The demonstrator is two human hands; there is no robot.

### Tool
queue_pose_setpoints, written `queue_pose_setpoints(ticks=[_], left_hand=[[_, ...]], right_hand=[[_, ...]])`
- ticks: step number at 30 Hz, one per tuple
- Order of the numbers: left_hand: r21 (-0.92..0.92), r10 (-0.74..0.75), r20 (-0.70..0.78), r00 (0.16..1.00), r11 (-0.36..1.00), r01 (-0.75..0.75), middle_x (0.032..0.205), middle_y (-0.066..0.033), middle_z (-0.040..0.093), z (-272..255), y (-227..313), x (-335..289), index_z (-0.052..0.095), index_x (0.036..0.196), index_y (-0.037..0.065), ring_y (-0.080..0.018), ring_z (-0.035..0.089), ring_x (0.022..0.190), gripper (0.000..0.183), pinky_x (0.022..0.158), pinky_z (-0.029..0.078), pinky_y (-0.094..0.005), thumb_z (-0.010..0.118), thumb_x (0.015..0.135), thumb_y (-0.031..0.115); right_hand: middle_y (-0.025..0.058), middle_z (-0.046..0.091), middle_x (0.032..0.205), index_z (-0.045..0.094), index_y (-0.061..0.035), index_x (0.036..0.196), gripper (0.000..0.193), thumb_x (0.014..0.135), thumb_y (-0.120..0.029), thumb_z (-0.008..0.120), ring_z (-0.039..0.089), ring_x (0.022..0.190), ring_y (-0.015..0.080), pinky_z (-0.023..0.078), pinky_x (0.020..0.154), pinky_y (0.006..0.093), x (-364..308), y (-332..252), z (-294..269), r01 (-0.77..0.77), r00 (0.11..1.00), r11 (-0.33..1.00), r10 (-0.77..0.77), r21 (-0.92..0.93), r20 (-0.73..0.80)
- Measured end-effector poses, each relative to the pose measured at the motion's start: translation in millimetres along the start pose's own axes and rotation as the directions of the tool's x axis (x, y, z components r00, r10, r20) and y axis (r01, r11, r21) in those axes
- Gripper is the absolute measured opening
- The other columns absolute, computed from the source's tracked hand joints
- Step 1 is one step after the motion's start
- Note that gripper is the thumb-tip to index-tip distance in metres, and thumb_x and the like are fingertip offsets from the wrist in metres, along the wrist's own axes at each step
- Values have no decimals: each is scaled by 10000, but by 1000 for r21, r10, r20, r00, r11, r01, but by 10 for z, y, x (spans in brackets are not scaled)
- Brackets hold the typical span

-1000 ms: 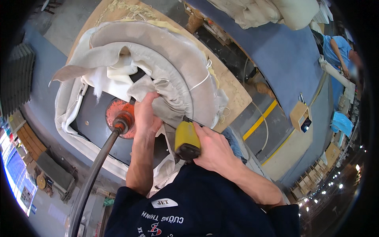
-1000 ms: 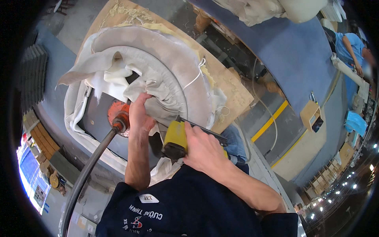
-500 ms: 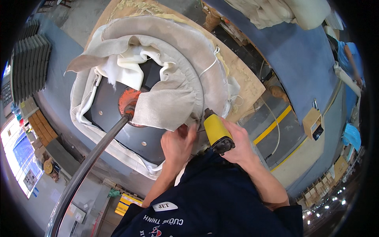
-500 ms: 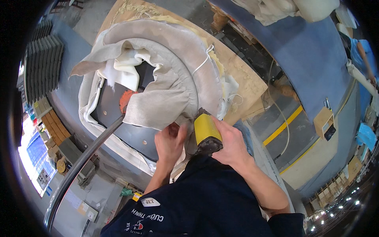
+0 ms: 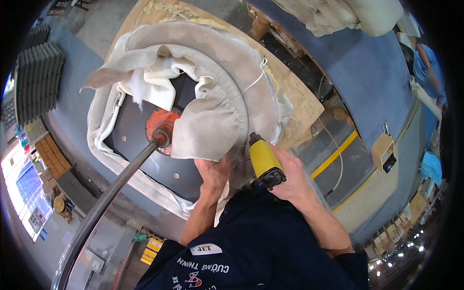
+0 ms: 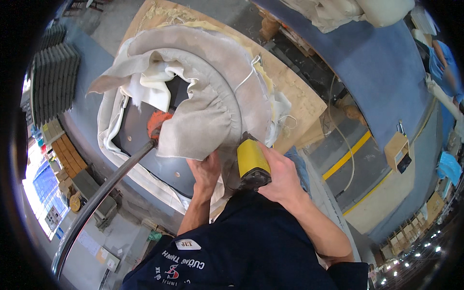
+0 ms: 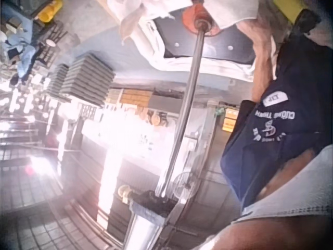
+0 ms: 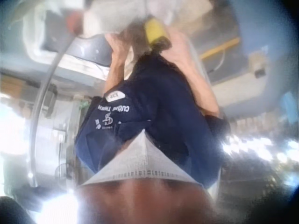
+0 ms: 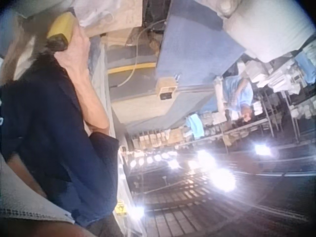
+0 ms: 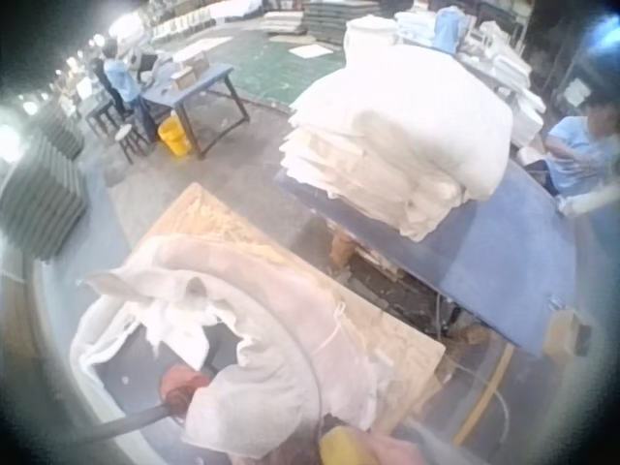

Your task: The person staples white fabric onto a black cushion base using a pneumatic staple gun, then uses a screwdriver to tuck and smooth the fabric edges. They repeat this process on multiple cushion units, flipping and repositioning them as needed.

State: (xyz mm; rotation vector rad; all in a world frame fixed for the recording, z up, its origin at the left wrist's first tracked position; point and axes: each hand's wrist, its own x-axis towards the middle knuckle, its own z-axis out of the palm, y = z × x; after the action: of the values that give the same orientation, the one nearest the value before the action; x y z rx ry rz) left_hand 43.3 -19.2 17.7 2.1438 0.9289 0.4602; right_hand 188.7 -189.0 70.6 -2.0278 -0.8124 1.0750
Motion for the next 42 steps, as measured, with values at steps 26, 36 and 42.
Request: queue_pose_setpoints(ticks=[26, 36, 42], left_hand=[[-591, -613, 125, 781, 586, 554, 1262, -122, 685, 139, -238, 257, 621, 1287, -74, -229, 644, 1124, 296, 1021, 483, -362, 590, 1000, -7], [-528, -656, 299, 693, 491, 693, 1220, -143, 696, 101, -255, 436, 648, 1230, -93, -235, 629, 1130, 260, 1034, 460, -362, 597, 1005, 30], [-582, -588, 145, 796, 600, 549, 1173, -108, 715, 93, -136, 561, 678, 1188, -86, -182, 639, 1097, 237, 991, 478, -320, 631, 980, 19]], right_hand=[[294, 675, 1242, 474, 56, 1479, 850, 706, -129, 776, 648, 1170, 468, 538, 993, 442, 349, -583, 149, -190, 967, 978, 202, -88, 156], [342, 663, 1127, 423, 98, 1460, 798, 787, -174, 754, 658, 1040, 515, 553, 887, 539, 453, -710, 190, -216, 952, 966, 240, -141, 191], [343, 657, 1167, 420, 104, 1477, 817, 785, -171, 755, 655, 1057, 520, 553, 913, 536, 418, -722, 221, -235, 944, 960, 262, -153, 200]])
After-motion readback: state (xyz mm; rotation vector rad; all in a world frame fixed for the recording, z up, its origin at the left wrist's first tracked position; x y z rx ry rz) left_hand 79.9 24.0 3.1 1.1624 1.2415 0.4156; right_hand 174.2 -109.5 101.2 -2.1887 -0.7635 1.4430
